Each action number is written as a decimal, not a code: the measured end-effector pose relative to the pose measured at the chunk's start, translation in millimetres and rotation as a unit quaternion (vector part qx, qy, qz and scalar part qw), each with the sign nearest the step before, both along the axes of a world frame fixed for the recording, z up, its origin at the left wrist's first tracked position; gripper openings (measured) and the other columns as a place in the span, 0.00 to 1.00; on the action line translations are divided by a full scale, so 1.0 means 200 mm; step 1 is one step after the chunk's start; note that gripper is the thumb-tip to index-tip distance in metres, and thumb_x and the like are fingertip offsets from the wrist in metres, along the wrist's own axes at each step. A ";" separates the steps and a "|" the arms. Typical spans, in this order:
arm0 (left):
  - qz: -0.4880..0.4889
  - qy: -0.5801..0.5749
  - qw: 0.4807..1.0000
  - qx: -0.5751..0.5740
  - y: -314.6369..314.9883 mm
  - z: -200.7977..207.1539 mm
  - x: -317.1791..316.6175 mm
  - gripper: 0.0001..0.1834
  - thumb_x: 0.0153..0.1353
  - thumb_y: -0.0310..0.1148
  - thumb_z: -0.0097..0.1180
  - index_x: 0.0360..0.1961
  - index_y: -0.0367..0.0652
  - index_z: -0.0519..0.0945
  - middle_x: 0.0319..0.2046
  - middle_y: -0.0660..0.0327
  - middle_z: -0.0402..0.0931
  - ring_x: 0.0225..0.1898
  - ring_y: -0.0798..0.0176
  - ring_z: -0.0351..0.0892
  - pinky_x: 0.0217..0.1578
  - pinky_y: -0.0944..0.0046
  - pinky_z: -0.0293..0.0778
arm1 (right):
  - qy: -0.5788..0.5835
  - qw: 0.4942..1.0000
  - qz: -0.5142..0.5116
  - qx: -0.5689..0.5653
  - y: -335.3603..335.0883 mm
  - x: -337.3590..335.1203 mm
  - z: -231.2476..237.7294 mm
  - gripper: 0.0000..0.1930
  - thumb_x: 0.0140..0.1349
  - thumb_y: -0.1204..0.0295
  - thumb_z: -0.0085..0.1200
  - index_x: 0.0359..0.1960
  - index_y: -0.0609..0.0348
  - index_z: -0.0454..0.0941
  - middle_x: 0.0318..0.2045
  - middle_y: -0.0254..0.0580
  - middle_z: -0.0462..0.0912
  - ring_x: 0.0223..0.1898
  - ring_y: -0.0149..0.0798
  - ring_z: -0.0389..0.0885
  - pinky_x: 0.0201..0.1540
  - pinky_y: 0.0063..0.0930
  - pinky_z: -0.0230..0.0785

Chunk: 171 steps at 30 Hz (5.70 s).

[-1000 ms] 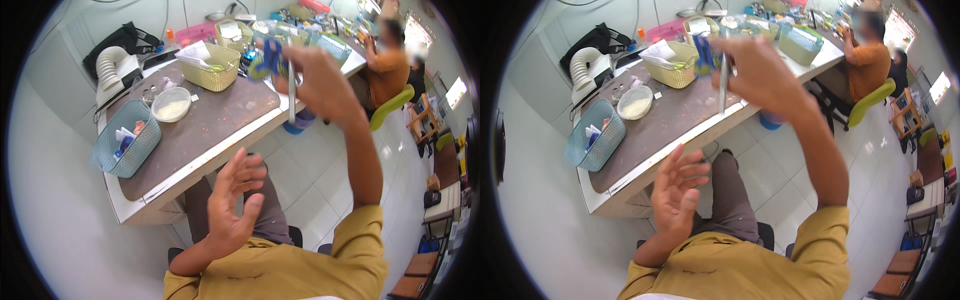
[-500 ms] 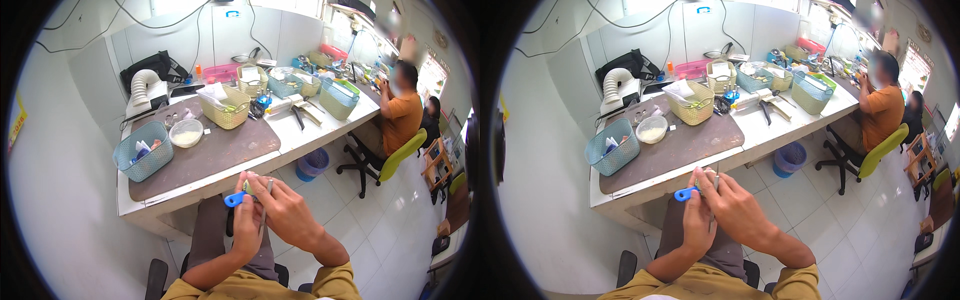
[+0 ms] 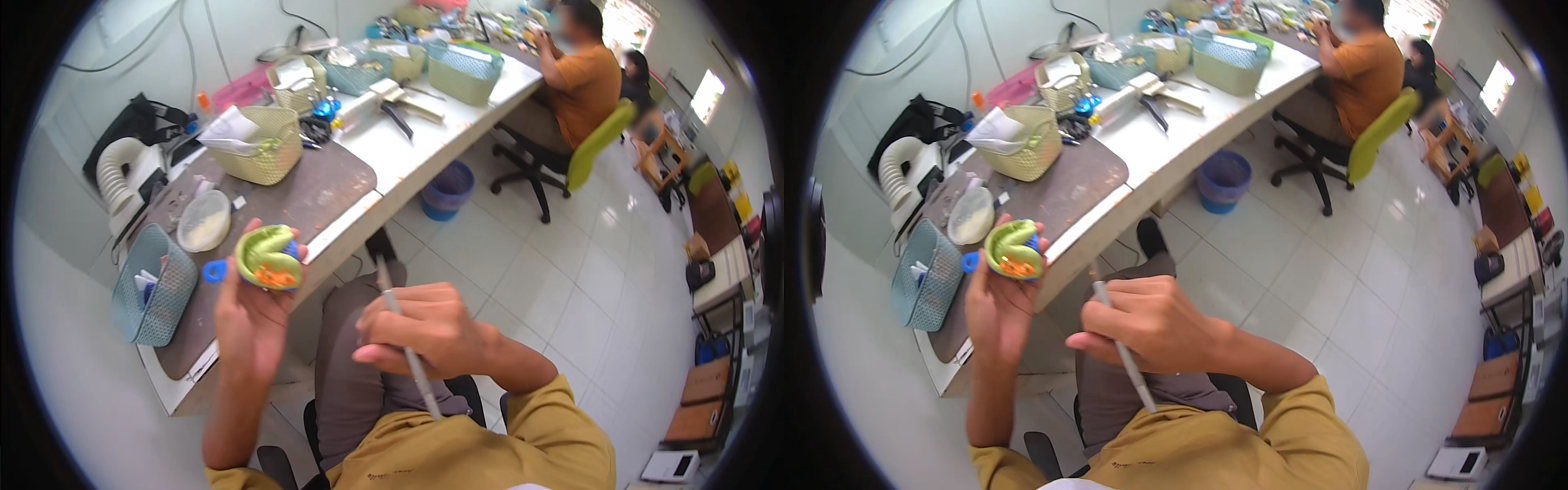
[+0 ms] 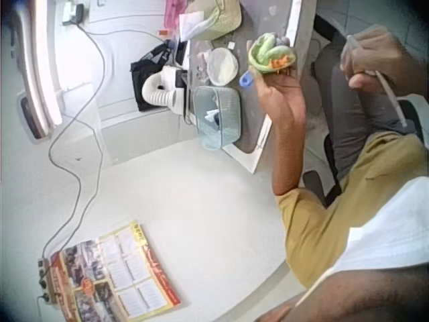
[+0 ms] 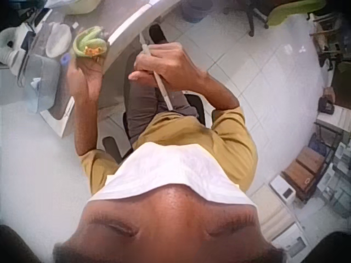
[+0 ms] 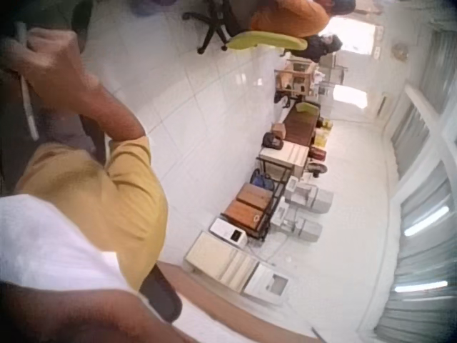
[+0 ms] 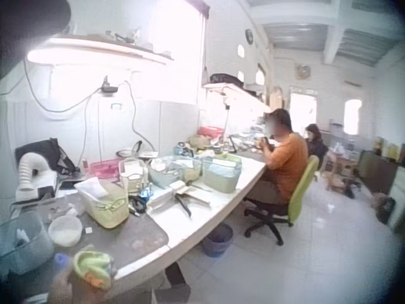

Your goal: The person holds a small green and blue plastic mold containing orange clay and uses a fine metal sculpting tool to carve and shape the clay inside the mold. The person repeatedly rotates the mold and uses the tool to refine the clay's surface and edges.

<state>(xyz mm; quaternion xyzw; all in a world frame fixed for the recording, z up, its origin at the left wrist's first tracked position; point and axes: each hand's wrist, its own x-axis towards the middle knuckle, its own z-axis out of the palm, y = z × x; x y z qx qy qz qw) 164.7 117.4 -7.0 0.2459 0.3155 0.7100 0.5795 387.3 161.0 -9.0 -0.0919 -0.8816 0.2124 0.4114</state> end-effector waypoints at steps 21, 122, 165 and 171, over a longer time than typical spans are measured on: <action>-0.187 0.032 0.981 -0.034 0.03 -0.09 -0.52 0.35 0.73 0.56 0.26 0.72 0.46 0.50 0.59 0.50 0.70 0.57 0.49 0.75 0.55 0.53 0.74 | 0.214 0.949 -0.103 -0.207 0.00 -0.57 -0.27 0.32 0.65 0.38 0.41 0.30 0.62 0.70 0.14 0.33 0.67 0.13 0.27 0.65 0.16 0.19 0.58; -0.083 0.063 0.995 0.008 -0.07 -0.05 -0.49 0.33 0.64 0.24 0.53 0.65 0.43 0.51 0.58 0.49 0.67 0.57 0.61 0.73 0.55 0.62 0.73 | 0.154 0.981 -0.097 -0.066 0.02 -0.72 -0.21 0.15 0.50 0.84 0.62 0.40 0.64 0.75 0.34 0.49 0.83 0.42 0.49 0.86 0.41 0.33 0.81; 0.013 0.349 0.910 0.222 -0.11 -0.15 -0.48 0.43 0.61 0.35 0.60 0.66 0.52 0.41 0.62 0.38 0.56 0.61 0.47 0.68 0.61 0.49 0.66 | 0.146 0.982 -0.098 0.067 0.03 -0.75 -0.17 0.12 0.54 0.80 0.62 0.35 0.60 0.71 0.26 0.48 0.81 0.37 0.50 0.87 0.42 0.43 0.82; 0.034 0.337 0.908 0.245 -0.10 -0.14 -0.47 0.46 0.54 0.24 0.66 0.65 0.42 0.45 0.60 0.41 0.60 0.55 0.56 0.73 0.55 0.60 0.71 | 0.161 0.983 -0.080 0.045 0.06 -0.72 -0.16 0.14 0.46 0.81 0.67 0.33 0.61 0.75 0.28 0.45 0.82 0.38 0.49 0.87 0.41 0.41 0.84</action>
